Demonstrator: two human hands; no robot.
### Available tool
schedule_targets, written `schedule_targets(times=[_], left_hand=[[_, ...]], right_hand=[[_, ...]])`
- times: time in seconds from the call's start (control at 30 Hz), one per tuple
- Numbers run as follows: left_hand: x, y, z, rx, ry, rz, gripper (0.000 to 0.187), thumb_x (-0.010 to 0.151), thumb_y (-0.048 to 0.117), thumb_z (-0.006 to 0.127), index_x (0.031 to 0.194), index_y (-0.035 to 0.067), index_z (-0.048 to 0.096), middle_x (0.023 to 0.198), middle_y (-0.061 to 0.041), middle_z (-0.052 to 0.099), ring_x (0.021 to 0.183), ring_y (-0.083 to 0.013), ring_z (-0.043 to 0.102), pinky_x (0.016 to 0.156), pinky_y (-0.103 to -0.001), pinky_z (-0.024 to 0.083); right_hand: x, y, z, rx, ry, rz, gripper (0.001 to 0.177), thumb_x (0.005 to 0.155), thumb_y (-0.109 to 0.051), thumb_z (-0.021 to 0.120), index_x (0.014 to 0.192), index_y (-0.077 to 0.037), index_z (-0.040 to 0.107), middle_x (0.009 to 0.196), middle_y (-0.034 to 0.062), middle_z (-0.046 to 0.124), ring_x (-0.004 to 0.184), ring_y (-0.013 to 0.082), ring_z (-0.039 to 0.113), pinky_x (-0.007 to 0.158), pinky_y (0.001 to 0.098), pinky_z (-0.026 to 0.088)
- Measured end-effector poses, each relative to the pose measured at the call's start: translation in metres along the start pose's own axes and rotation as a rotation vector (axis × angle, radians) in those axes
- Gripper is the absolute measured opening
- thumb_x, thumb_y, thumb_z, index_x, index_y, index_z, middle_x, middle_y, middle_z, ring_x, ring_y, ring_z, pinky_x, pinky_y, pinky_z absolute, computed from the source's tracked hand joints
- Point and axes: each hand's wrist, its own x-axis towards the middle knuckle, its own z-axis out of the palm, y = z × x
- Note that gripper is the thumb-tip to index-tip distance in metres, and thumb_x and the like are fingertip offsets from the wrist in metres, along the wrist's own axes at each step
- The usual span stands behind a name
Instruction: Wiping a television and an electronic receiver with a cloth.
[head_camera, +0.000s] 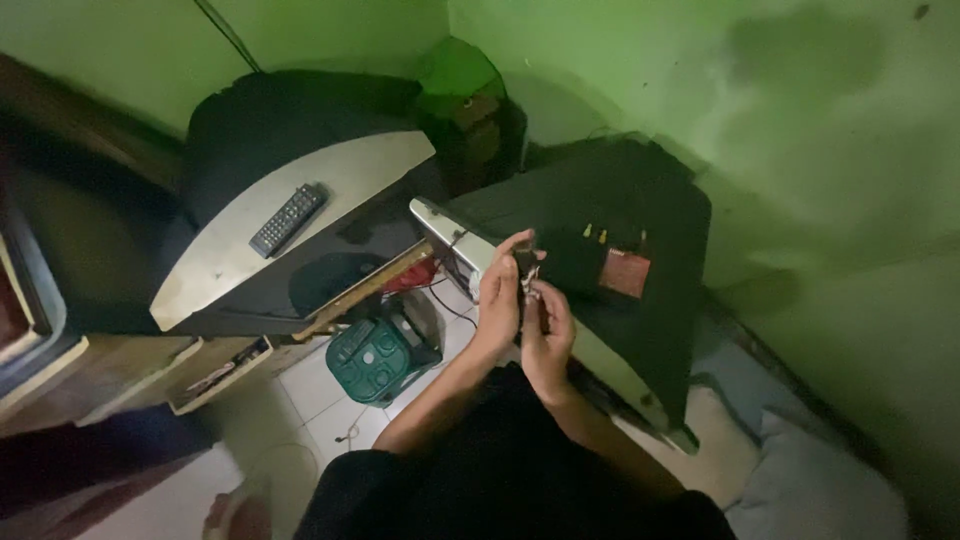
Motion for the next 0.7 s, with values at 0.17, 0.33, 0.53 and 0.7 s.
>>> schedule_targets(times=[0.17,0.33,0.53,0.7], left_hand=[[-0.001,-0.013,-0.022,-0.199,-0.034,-0.217,0.050,0.115,0.039,0.036,0.139,0.003,0.063,0.113,-0.011,0.069,0.075,-0.0216,0.063,0.073,-0.035,0.052],[0.006,0.015,-0.043,0.059,-0.184,-0.080,0.049,0.115,0.036,0.038,0.135,-0.001,0.062,0.115,-0.008,0.069,0.103,-0.0134,0.063,0.093,-0.029,0.051],[0.027,0.007,-0.091,0.023,-0.177,-0.107,0.049,0.117,0.033,0.037,0.123,-0.004,0.068,0.109,-0.009,0.071,0.098,-0.0151,0.065,0.091,-0.031,0.053],[0.030,0.021,-0.094,-0.221,-0.061,-0.192,0.053,0.117,0.037,0.034,0.116,-0.003,0.068,0.107,-0.012,0.073,0.095,-0.0185,0.067,0.091,-0.033,0.054]], right_hand=[[0.010,-0.019,0.019,0.113,0.031,0.106,0.036,0.101,-0.005,0.062,0.135,-0.001,0.051,0.121,0.0103,0.069,0.107,0.0144,0.065,0.093,0.0278,0.051],[0.007,0.009,0.023,-0.134,-0.069,-0.002,0.028,0.098,-0.004,0.068,0.124,0.004,0.061,0.111,0.0076,0.070,0.101,0.0114,0.065,0.087,0.0273,0.052],[0.014,-0.045,0.061,-0.189,0.006,0.084,0.015,0.097,-0.003,0.076,0.108,0.005,0.069,0.092,0.0044,0.072,0.084,0.0077,0.062,0.075,0.0256,0.050],[0.016,-0.045,0.074,0.103,0.083,0.204,0.021,0.100,-0.007,0.065,0.118,0.004,0.071,0.100,0.0064,0.077,0.086,0.0112,0.070,0.077,0.0261,0.057]])
